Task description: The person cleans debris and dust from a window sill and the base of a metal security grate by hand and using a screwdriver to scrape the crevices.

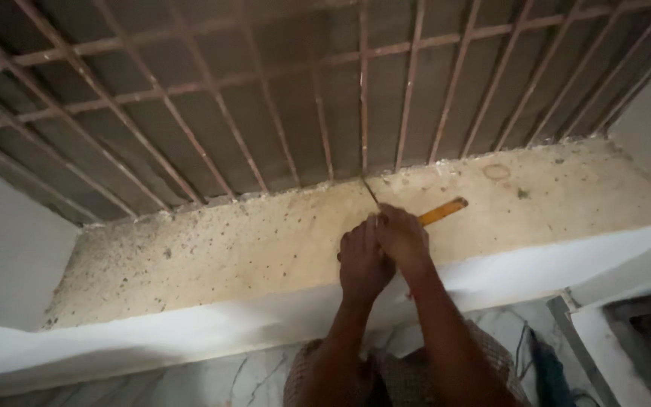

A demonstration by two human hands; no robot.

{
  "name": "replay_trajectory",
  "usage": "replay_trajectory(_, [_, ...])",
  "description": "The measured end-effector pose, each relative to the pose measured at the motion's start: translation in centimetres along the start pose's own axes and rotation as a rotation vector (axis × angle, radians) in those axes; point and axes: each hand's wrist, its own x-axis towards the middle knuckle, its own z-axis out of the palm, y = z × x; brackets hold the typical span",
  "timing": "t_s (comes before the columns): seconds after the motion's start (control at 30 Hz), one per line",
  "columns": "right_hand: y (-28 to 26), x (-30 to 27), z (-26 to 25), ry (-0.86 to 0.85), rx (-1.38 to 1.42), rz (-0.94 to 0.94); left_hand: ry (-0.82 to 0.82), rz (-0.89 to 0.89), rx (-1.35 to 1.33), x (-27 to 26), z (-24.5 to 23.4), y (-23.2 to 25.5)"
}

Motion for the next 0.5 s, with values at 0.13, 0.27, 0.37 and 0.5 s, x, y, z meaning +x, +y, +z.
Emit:
replay_trajectory(0.13, [0.8,2.5,2.6,-0.067,-0.038,0.111,0.013,-0.129,-0.076,-0.2,0.9,-0.3])
replay_trajectory(0.27, [1.3,1.1,0.4,-0.086,-0.341,-0.118,0.027,-0.147,-0.107,-0.5,0.4,-0.2])
replay_trajectory(0.37, [-0.4,-0.1,-1.9,-0.016,-0.065,0.059,0.004,-0.193,-0.106,-0.3,0.5,-0.2])
replay_trajectory(0.5, [-2.4,0.7,-6.0,-0.144,0.094,0.367,-0.032,-0.194,-0.124,-0.2,0.5,-0.2])
